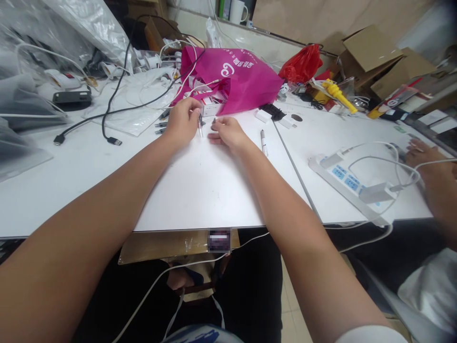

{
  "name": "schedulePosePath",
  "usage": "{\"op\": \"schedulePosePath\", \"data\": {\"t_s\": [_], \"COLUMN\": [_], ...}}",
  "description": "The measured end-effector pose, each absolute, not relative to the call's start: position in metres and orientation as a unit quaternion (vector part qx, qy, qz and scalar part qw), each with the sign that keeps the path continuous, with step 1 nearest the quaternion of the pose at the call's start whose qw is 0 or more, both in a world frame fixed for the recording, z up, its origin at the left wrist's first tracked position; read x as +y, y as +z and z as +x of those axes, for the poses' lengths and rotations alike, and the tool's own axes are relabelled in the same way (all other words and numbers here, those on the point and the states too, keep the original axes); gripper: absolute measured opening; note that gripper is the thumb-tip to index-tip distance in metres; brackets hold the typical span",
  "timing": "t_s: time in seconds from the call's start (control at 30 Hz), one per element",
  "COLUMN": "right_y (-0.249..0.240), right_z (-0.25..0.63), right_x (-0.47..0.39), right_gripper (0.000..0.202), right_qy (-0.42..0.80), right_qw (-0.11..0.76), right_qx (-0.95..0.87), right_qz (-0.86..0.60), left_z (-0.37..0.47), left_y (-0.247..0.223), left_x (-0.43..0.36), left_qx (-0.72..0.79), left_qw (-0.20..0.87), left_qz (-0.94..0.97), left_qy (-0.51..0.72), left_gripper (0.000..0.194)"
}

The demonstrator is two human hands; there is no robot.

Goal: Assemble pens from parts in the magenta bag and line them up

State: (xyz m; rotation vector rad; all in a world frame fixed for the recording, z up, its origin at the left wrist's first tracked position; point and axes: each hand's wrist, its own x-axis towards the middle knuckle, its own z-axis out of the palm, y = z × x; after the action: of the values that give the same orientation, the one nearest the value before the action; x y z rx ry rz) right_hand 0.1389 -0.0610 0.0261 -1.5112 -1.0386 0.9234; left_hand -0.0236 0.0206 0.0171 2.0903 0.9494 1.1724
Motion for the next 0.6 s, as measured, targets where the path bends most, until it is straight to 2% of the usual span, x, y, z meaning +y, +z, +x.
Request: {"op": "schedulePosePath", "data": {"t_s": [0.1, 0.2, 0.37, 0.5, 0.6], "right_y": [0.027, 0.027, 0.025, 0.030, 0.033], "right_z": [0.124, 0.121, 0.131, 0.138, 0.138], "right_x": [-0.066, -0.067, -0.061, -0.060, -0.061], "right_gripper": [0.022, 0.022, 0.021, 0.024, 0.025], "right_qy": [0.509, 0.541, 0.540, 0.506, 0.473], "right_qw": [0.554, 0.595, 0.631, 0.628, 0.616], "right_qx": [-0.396, -0.370, -0.354, -0.362, -0.372], "right_qz": [-0.526, -0.465, -0.431, -0.468, -0.508], "left_z": [-0.020, -0.017, -0.011, -0.012, -0.019], "left_y": [0.013, 0.013, 0.015, 0.014, 0.014], "left_x": [0.024, 0.024, 0.024, 0.023, 0.020], "left_qx": [0.346, 0.346, 0.362, 0.351, 0.341], "left_qw": [0.345, 0.369, 0.381, 0.441, 0.435], "left_qz": [0.709, 0.672, 0.665, 0.682, 0.728], "left_qy": [0.509, 0.541, 0.530, 0.465, 0.407], "left_gripper": [0.021, 0.030, 0.003, 0.010, 0.012]}}
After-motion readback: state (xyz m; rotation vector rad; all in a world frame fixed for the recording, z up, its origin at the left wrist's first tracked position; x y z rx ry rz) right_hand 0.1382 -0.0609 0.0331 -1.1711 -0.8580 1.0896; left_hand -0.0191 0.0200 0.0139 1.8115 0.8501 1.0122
